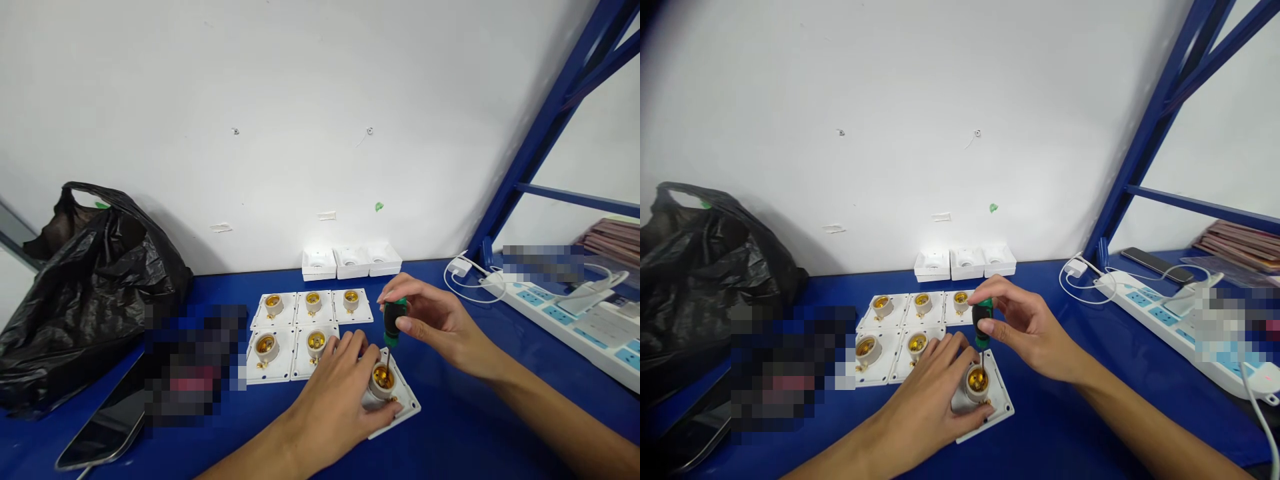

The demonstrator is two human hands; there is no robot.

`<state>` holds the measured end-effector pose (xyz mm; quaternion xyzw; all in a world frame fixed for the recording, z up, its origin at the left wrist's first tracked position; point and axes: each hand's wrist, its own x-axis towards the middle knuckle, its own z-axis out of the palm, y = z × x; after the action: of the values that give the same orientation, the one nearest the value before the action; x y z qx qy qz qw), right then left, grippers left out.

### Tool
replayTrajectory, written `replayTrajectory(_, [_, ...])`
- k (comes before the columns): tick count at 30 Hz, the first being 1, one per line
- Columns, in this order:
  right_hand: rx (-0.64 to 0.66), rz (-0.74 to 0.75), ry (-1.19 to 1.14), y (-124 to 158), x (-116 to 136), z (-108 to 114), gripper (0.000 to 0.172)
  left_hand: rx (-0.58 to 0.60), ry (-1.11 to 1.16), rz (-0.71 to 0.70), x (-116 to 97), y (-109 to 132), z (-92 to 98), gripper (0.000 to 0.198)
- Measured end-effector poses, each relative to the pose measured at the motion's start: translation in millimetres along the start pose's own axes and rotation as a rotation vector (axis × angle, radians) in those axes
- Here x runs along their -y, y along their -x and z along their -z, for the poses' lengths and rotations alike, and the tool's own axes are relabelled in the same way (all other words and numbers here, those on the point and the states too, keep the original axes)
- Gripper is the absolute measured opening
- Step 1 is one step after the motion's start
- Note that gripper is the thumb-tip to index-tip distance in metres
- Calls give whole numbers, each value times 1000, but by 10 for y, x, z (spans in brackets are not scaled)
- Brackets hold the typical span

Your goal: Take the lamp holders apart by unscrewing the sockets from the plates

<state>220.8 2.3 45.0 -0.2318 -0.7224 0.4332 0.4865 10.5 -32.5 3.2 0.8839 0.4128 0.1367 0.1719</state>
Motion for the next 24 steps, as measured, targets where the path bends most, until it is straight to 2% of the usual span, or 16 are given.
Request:
replayTrajectory(5, [18,-4,5,-6,-5,-19,22,-11,24,-5,1,10,3,38])
replayTrajectory(11, [4,6,5,-4,-40,-12,22,-44,63,-34,12,12,-26,28])
replayTrajectory(24, [-11,13,10,-10,-62,-3,24,-26,73,-35,17,-14,-19,22])
